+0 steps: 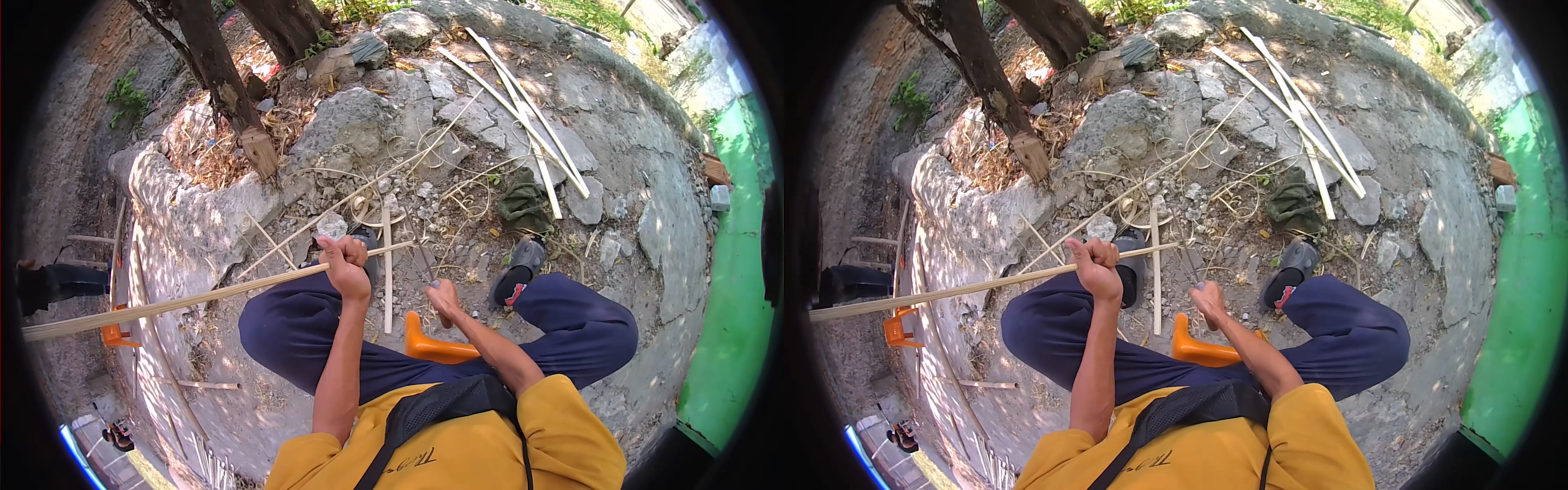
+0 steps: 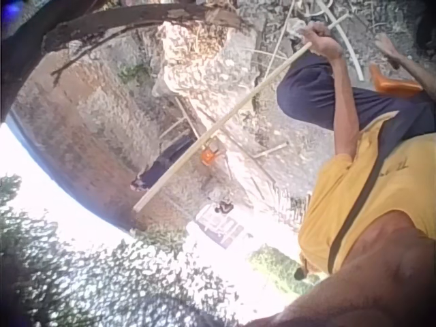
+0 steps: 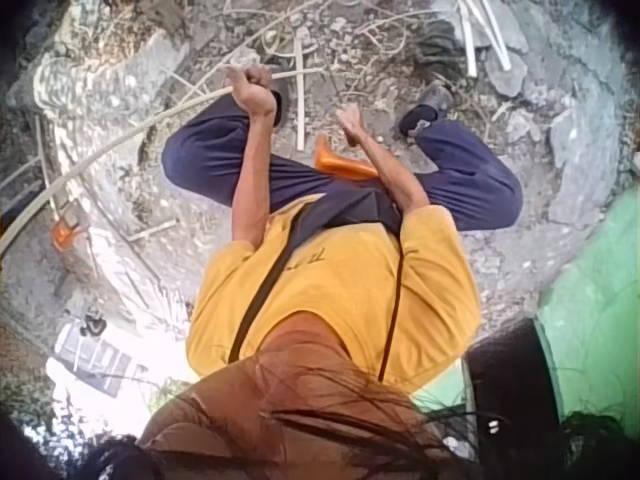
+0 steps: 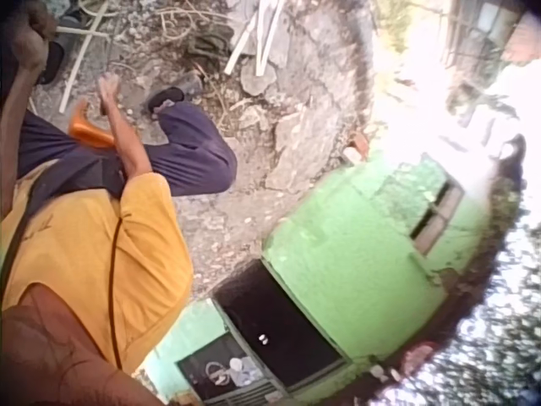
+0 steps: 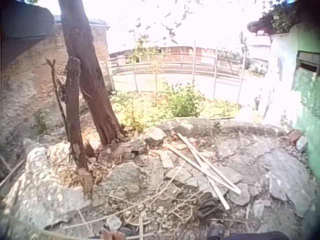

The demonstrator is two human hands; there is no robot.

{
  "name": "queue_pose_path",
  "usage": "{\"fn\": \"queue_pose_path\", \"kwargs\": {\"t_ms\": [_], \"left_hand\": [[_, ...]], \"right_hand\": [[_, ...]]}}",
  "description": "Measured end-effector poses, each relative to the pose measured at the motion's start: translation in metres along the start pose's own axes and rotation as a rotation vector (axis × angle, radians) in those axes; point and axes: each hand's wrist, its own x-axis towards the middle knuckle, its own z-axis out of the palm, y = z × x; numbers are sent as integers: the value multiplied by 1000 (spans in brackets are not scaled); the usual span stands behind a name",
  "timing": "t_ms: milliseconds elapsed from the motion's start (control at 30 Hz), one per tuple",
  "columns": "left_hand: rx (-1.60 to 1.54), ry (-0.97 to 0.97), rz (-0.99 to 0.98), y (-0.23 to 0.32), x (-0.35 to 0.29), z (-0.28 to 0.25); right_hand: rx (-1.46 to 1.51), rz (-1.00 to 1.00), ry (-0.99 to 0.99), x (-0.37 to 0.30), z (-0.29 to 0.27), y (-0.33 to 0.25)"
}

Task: The person shaves a bamboo stick using a knife, lays the knife on the ground, and bends the bamboo stick by hand.

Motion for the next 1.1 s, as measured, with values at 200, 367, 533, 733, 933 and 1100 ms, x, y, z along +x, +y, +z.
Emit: {"fn": "queue_pose_path", "kwargs": {"t_ms": [200,367,533,733,933,1100], "left_hand": [[9,-31,-14,5,2,-2],[50,-14,-12,-2,4,-5],[1,5,-34,-1,9,-3],[48,-17,-90,5,10,3],[84,-9,-60,1,21,6],[91,-16,-62,-1,27,7]], "right_hand": [[86,-272,40,-22,18,-34],[-129,-104,-1,3,-6,10],[-253,-31,23,16,-20,16],[-207,-71,-118,-8,-27,-29],[75,-147,-268,-39,-34,-1],[-43,-257,-148,-45,-39,15]]}}
